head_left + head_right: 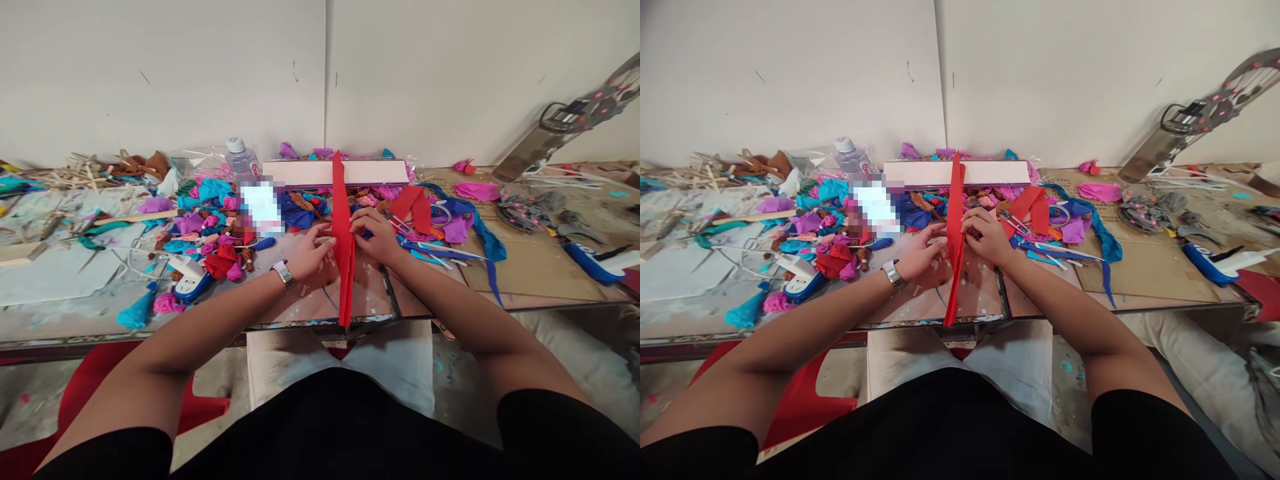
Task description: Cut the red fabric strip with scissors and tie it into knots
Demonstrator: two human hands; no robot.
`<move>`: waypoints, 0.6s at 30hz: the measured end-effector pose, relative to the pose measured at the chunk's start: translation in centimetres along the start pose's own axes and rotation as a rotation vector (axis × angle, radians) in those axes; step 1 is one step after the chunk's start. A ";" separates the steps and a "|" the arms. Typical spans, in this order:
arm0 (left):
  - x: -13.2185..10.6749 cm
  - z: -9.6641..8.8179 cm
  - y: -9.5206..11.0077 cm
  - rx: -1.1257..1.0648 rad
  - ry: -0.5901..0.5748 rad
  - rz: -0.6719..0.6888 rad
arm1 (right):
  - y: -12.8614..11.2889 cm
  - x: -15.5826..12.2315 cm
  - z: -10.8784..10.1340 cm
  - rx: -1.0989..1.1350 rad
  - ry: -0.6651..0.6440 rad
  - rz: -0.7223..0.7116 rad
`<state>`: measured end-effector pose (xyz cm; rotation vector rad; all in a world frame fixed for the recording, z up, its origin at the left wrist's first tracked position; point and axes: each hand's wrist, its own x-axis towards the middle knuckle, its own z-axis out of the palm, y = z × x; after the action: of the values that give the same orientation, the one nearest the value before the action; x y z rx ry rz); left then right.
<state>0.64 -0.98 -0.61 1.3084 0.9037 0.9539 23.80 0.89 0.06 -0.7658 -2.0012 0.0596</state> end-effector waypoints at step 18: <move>-0.8 0.0 0.8 0.178 -0.219 0.175 | -0.1 0.0 0.6 0.044 0.015 0.040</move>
<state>0.34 -1.68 0.21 1.6307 0.7252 0.8572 23.31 0.98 -0.23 -0.7760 -1.9647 0.1205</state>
